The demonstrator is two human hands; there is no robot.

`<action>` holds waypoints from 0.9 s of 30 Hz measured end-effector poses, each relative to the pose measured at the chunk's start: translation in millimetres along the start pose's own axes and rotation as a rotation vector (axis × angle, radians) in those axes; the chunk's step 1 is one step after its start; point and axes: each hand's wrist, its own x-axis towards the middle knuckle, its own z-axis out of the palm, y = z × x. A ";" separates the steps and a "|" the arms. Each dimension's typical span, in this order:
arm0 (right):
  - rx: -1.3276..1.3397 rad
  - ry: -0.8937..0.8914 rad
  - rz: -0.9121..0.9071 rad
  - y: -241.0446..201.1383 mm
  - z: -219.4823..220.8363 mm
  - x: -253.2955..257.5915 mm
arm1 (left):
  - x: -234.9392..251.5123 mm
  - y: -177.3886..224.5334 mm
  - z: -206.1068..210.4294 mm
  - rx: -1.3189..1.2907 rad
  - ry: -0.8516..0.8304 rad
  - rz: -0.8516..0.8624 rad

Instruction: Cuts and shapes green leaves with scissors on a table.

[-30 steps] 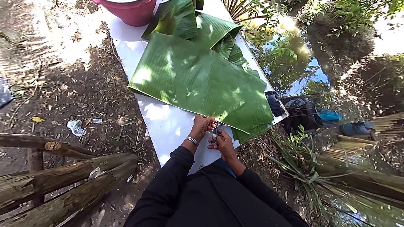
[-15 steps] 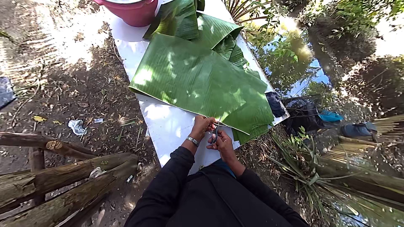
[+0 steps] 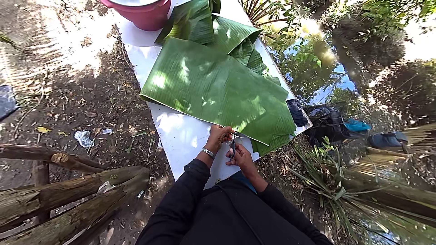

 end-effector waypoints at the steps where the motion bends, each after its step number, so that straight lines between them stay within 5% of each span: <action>1: -0.034 -0.017 0.000 0.7 -5.3 -3.7 | 0.5 -0.1 -0.3 -0.021 0.001 -0.002; 7: 0.317 0.074 -0.040 10.0 -31.6 -13.3 | 1.7 0.0 -1.2 -0.084 -0.012 -0.003; 15: 0.188 -0.098 0.021 -4.7 -30.0 -4.8 | 0.0 -0.2 -1.5 -0.083 -0.011 0.002; 23: 0.705 -0.186 0.020 -3.9 -17.4 7.6 | 2.2 -1.6 -5.2 -0.094 -0.033 0.006; 27: 0.645 -0.280 0.049 -6.0 -22.6 5.7 | 2.5 -2.1 -6.7 -0.107 -0.043 0.019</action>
